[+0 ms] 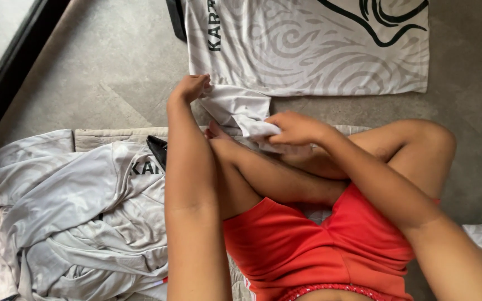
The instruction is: The person folds a white long-sleeved jersey with black graphics by hand while sitting on a floor mat.
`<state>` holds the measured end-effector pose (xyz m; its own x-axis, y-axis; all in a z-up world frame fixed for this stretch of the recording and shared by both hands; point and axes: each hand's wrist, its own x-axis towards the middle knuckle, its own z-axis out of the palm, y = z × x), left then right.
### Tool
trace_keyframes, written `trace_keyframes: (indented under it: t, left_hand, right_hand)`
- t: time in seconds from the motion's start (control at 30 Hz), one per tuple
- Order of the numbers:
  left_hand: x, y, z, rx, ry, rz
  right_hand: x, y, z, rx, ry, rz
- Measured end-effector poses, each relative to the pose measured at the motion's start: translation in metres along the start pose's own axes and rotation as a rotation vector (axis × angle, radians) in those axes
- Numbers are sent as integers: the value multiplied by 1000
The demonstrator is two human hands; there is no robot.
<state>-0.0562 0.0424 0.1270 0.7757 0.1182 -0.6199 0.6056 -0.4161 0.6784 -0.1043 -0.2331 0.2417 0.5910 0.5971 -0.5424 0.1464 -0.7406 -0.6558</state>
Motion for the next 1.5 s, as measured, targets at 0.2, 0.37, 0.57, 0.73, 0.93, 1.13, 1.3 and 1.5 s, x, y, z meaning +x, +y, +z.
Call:
trace_keyframes:
  t: [0.2,0.37,0.57,0.73,0.93,1.13,1.3,1.5]
  left_hand:
    - [-27,30,-13,-41,-63,-166]
    - [-43,41,-16,-110,-37,-189]
    - [-53,35,-15,172,141,-181]
    - [-43,27,-12,184,183,-250]
    - [-62,49,-17,159,165,-258]
    - [-49,39,-18,205,67,-306]
    - [-42,40,-15,252,38,-347]
    - [-20,24,-13,357,9,-409]
  right_hand:
    - [34,-17,-97,601,133,-255]
    - [92,37,-81,727,722,383]
    - [89,116,5,-152,619,185]
    - [89,129,16,-170,704,240]
    - [95,67,-9,-8,668,222]
    - [113,52,-6,-4,472,269]
    - [101,84,15,-130,544,212]
    - [91,132,34,-111,606,248]
